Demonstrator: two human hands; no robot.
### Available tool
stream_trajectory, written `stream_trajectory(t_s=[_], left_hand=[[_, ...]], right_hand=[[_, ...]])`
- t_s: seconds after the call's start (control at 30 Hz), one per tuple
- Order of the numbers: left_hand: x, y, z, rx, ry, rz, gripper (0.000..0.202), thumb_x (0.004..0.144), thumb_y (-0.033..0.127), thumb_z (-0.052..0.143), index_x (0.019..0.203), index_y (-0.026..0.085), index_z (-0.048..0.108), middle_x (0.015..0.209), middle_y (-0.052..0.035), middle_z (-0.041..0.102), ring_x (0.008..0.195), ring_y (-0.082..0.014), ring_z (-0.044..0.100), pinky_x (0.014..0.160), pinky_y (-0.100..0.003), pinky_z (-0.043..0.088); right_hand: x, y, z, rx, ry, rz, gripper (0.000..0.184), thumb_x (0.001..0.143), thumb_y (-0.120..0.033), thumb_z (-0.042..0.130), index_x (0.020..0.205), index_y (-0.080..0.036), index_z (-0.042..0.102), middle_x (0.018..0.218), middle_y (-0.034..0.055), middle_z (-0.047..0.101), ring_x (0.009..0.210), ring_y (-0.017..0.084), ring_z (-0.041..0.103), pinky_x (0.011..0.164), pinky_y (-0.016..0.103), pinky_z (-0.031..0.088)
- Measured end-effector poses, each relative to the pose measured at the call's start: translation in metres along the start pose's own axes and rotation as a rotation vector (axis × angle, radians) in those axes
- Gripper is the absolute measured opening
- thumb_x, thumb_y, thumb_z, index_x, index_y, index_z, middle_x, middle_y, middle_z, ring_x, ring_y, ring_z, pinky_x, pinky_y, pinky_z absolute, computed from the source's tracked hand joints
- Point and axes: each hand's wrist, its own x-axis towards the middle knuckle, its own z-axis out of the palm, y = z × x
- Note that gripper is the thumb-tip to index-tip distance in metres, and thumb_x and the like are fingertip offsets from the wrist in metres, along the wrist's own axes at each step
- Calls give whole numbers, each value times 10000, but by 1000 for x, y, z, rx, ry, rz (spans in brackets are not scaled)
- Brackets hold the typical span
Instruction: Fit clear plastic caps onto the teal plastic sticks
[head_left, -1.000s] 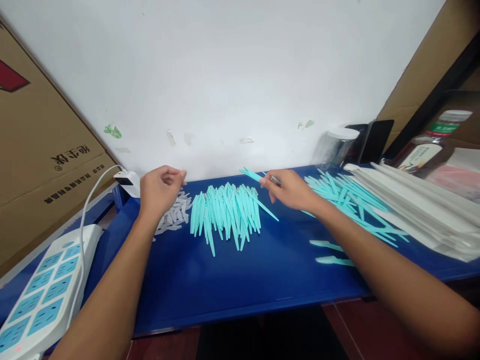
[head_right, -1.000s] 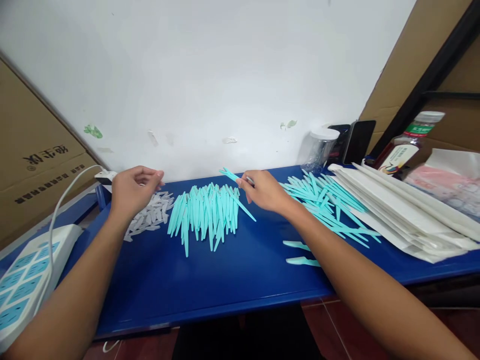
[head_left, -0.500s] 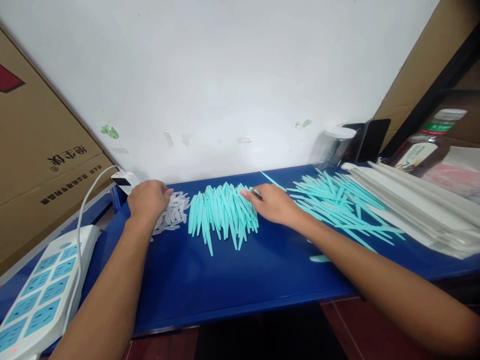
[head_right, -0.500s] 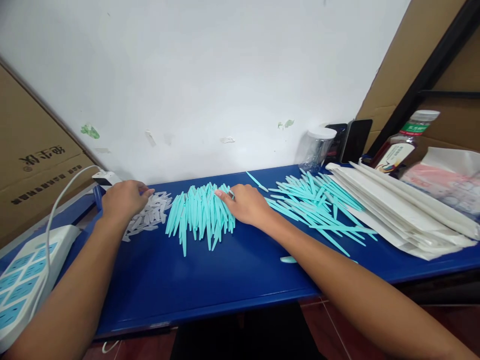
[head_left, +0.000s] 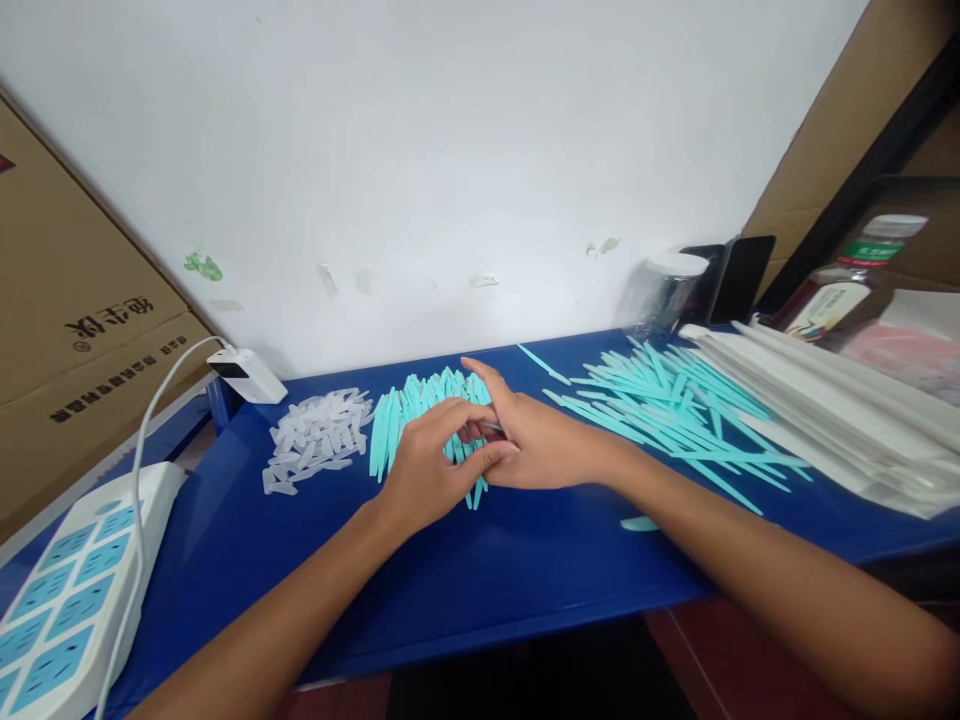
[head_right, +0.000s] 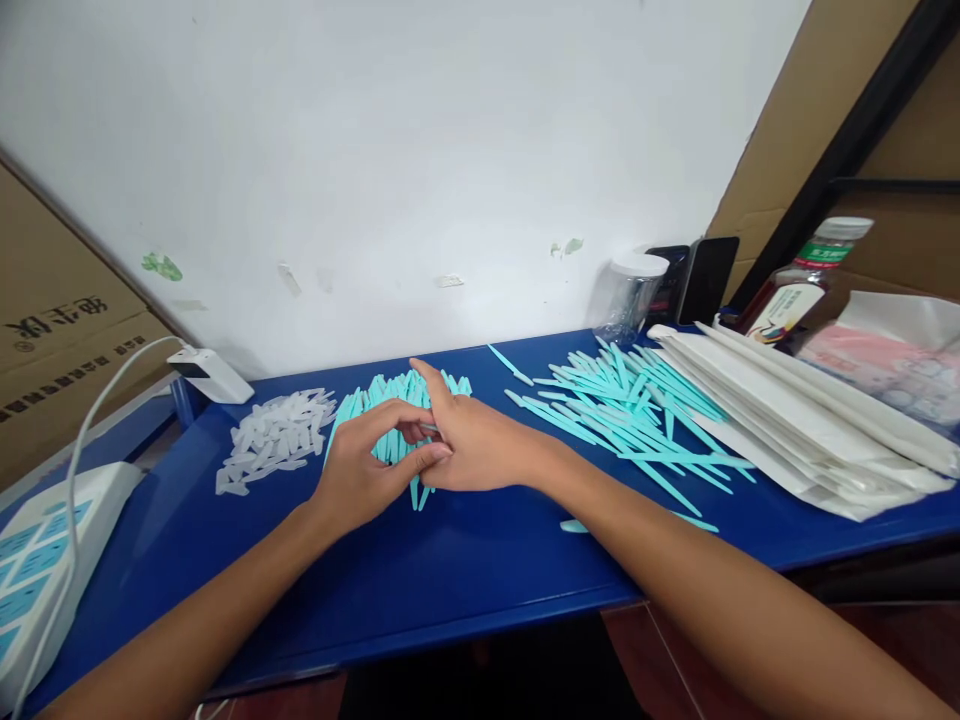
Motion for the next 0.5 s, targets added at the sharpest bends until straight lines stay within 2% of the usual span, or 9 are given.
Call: stream_trajectory(t_s=[0.1, 0.17, 0.23, 0.3, 0.4, 0.5], left_hand=[[-2, -2, -3, -77, -60, -69, 102, 897, 304, 801, 930, 211, 775, 817, -7, 772, 693, -139, 678, 674, -271, 541], [-2, -3, -5, -101, -100, -90, 69, 911, 288, 785, 907, 220, 794, 815, -4, 788, 688, -143, 696, 652, -269, 544], [-2, -3, -7, -103, -124, -55, 75, 944, 260, 743, 914, 235, 807, 840, -4, 801, 728, -154, 720, 710, -287, 572], [-2, -3, -7, -82, -151, 26, 127, 982, 244, 687, 936, 249, 805, 879, -5, 808, 794, -169, 733, 847, -335, 595], [-5, -5, -4, -20, -186, 125, 209, 1033, 227, 586, 947, 249, 775, 873, -15, 789, 818, -170, 719, 954, -395, 589], [-10, -8, 1, 33, -163, 183, 215, 1042, 212, 560, 933, 235, 744, 845, -17, 755, 778, -155, 698, 868, -375, 615]], right_hand=[[1, 3, 4, 37, -29, -49, 1238, 794, -165, 699, 1682, -214, -163, 933, 13, 705, 730, 173, 635, 667, 305, 458], [0, 3, 3, 63, -42, -58, 1298, 778, -202, 763, 1684, -223, -167, 999, 35, 702, 797, 183, 657, 726, 323, 488], [-2, 0, -1, 104, -64, -22, 1352, 766, -298, 833, 1689, -254, -155, 1164, 92, 675, 865, 196, 677, 770, 342, 516], [-4, -4, -5, 168, -87, 33, 1370, 760, -429, 871, 1696, -301, -121, 1361, 148, 583, 951, 220, 687, 812, 367, 542], [-6, -9, -7, 280, -107, 65, 1242, 828, -582, 805, 1702, -346, -45, 1530, 169, 429, 1129, 268, 652, 929, 428, 548], [-5, -7, 0, 366, -98, 18, 1053, 927, -721, 611, 1705, -328, 20, 1531, 166, 418, 1230, 294, 591, 1030, 497, 506]])
